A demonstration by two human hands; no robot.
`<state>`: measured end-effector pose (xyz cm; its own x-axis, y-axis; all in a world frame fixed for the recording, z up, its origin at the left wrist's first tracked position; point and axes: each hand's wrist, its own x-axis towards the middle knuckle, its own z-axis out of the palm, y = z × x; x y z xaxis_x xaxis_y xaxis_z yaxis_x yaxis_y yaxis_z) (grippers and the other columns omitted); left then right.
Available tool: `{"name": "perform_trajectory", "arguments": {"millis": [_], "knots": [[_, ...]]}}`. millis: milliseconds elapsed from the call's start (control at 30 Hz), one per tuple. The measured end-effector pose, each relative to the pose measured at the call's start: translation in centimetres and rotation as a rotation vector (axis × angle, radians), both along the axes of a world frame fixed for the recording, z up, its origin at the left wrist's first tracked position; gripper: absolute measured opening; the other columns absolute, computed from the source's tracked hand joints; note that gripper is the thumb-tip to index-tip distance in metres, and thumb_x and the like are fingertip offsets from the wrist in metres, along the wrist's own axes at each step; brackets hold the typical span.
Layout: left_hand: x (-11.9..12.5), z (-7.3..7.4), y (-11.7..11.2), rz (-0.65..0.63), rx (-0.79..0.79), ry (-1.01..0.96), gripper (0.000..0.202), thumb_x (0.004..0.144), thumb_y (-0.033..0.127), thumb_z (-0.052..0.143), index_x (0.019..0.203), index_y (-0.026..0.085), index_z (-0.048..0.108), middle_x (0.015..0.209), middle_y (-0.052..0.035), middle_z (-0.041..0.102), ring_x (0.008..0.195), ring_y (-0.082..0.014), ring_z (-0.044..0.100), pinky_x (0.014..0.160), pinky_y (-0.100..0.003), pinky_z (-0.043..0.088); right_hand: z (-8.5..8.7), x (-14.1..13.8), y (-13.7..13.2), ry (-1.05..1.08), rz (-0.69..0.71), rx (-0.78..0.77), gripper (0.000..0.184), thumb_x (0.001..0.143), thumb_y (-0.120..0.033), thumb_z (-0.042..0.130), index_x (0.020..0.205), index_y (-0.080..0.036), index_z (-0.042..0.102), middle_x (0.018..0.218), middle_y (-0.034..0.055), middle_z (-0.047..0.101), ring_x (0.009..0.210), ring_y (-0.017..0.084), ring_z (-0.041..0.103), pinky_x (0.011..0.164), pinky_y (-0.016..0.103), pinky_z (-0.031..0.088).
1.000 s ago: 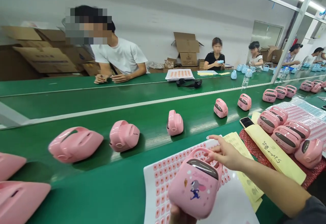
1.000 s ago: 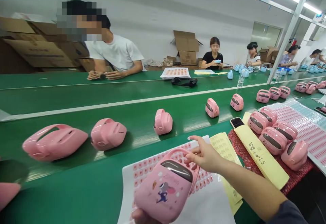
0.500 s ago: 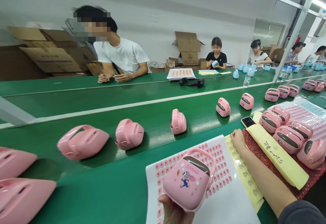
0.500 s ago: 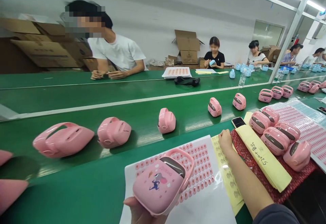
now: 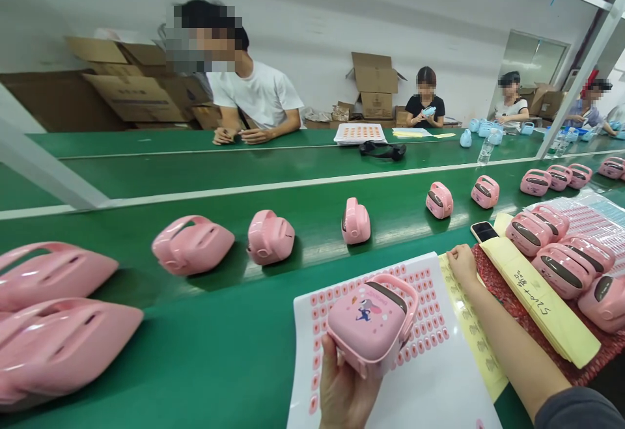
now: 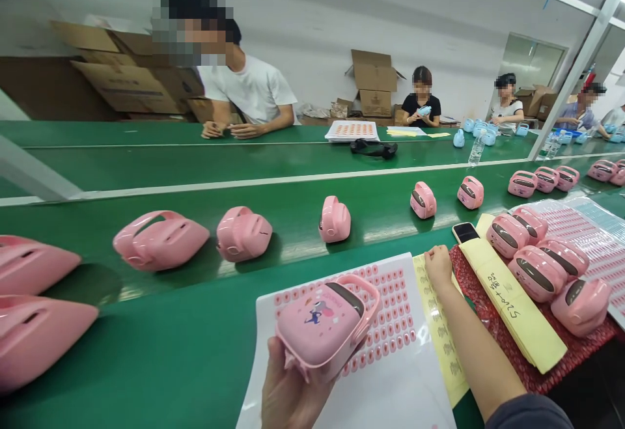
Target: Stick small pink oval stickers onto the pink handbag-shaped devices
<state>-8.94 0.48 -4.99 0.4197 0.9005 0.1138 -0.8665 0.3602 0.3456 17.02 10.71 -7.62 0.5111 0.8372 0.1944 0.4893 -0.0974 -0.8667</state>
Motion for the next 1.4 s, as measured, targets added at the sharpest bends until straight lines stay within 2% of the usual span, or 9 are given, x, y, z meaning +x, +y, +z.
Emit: {"name": "perform_trajectory", "arguments": {"millis": [100, 200, 300, 400, 533, 667, 833, 1067, 1400], "knots": [[0.0, -0.1, 0.0, 0.030, -0.044, 0.017, 0.045, 0.086, 0.060, 0.025, 0.126, 0.047, 0.043, 0.123, 0.0029, 0.061, 0.118, -0.0229, 0.051, 0.102, -0.050, 0.029, 0.3, -0.1, -0.2, 0.080, 0.023, 0.032, 0.014, 0.062, -0.026, 0.054, 0.051, -0.023, 0.048, 0.072, 0.0048, 0.054, 0.076, 0.022, 0.053, 0.075, 0.033, 0.041], [-0.2, 0.4, 0.1, 0.201, -0.135, 0.039, 0.043, 0.084, 0.060, 0.034, 0.123, 0.046, 0.048, 0.112, 0.0030, 0.068, 0.105, -0.0224, 0.061, 0.098, -0.047, 0.037, 0.9, 0.0, -0.4, 0.191, 0.053, 0.070, 0.014, 0.060, -0.031, 0.056, 0.052, -0.022, 0.048, 0.070, 0.0029, 0.054, 0.074, 0.020, 0.053, 0.073, 0.032, 0.042], [-0.6, 1.7, 0.1, 0.336, -0.300, 0.116, 0.039, 0.080, 0.056, 0.048, 0.117, 0.044, 0.055, 0.096, 0.0037, 0.074, 0.089, -0.0226, 0.068, 0.092, -0.045, 0.044, 2.1, 0.2, -0.5, 0.325, 0.087, 0.095, 0.022, 0.061, -0.040, 0.055, 0.052, -0.023, 0.045, 0.062, -0.0002, 0.052, 0.066, 0.018, 0.051, 0.066, 0.031, 0.042], [-0.4, 3.8, 0.3, 0.344, -0.408, 0.233, 0.039, 0.077, 0.047, 0.057, 0.114, 0.035, 0.059, 0.090, -0.0001, 0.075, 0.083, -0.0261, 0.068, 0.084, -0.047, 0.049, 4.4, -0.5, -1.0, 0.459, 0.155, 0.108, 0.030, 0.063, -0.047, 0.054, 0.051, -0.022, 0.043, 0.057, -0.0013, 0.050, 0.062, 0.017, 0.051, 0.062, 0.030, 0.041], [1.8, 6.7, 0.8, 0.554, -0.444, 0.437, 0.041, 0.075, 0.042, 0.062, 0.113, 0.027, 0.059, 0.091, -0.0015, 0.071, 0.089, -0.0241, 0.065, 0.080, -0.039, 0.052, 8.3, -4.5, -3.4, 0.589, 0.339, 0.114, 0.031, 0.061, -0.050, 0.062, 0.055, -0.021, 0.051, 0.070, 0.0026, 0.058, 0.070, 0.018, 0.054, 0.065, 0.031, 0.043], [3.7, 7.6, 1.2, 0.714, -0.361, 0.573, 0.056, 0.064, 0.055, 0.069, 0.112, 0.028, 0.056, 0.110, -0.0020, 0.062, 0.110, -0.0234, 0.053, 0.082, -0.028, 0.049, 10.8, -9.7, -6.8, 0.659, 0.582, 0.130, 0.026, 0.063, -0.045, 0.069, 0.058, -0.021, 0.061, 0.090, 0.0062, 0.060, 0.091, 0.022, 0.055, 0.075, 0.032, 0.042], [3.8, 7.5, 0.9, 0.680, -0.295, 0.588, 0.063, 0.061, 0.055, 0.071, 0.115, 0.030, 0.050, 0.122, -0.0056, 0.053, 0.107, -0.0257, 0.056, 0.083, -0.035, 0.049, 10.8, -12.5, -8.0, 0.565, 0.602, 0.086, 0.025, 0.065, -0.046, 0.068, 0.060, -0.021, 0.065, 0.092, 0.0074, 0.056, 0.097, 0.025, 0.052, 0.071, 0.031, 0.040], [3.8, 7.6, 0.8, 0.684, -0.277, 0.610, 0.066, 0.061, 0.055, 0.071, 0.117, 0.029, 0.046, 0.131, -0.0080, 0.044, 0.114, -0.0273, 0.050, 0.082, -0.034, 0.050, 10.4, -12.3, -7.8, 0.471, 0.594, 0.100, 0.021, 0.067, -0.041, 0.066, 0.059, -0.022, 0.065, 0.088, 0.0072, 0.055, 0.099, 0.025, 0.051, 0.066, 0.030, 0.040], [3.8, 7.9, 0.9, 0.690, -0.305, 0.616, 0.069, 0.056, 0.056, 0.074, 0.114, 0.029, 0.048, 0.125, -0.0071, 0.048, 0.111, -0.0275, 0.051, 0.081, -0.035, 0.050, 11.0, -12.3, -8.0, 0.314, 0.586, 0.148, 0.017, 0.071, -0.036, 0.063, 0.062, -0.022, 0.062, 0.088, 0.0069, 0.055, 0.087, 0.022, 0.054, 0.064, 0.031, 0.046]]}}
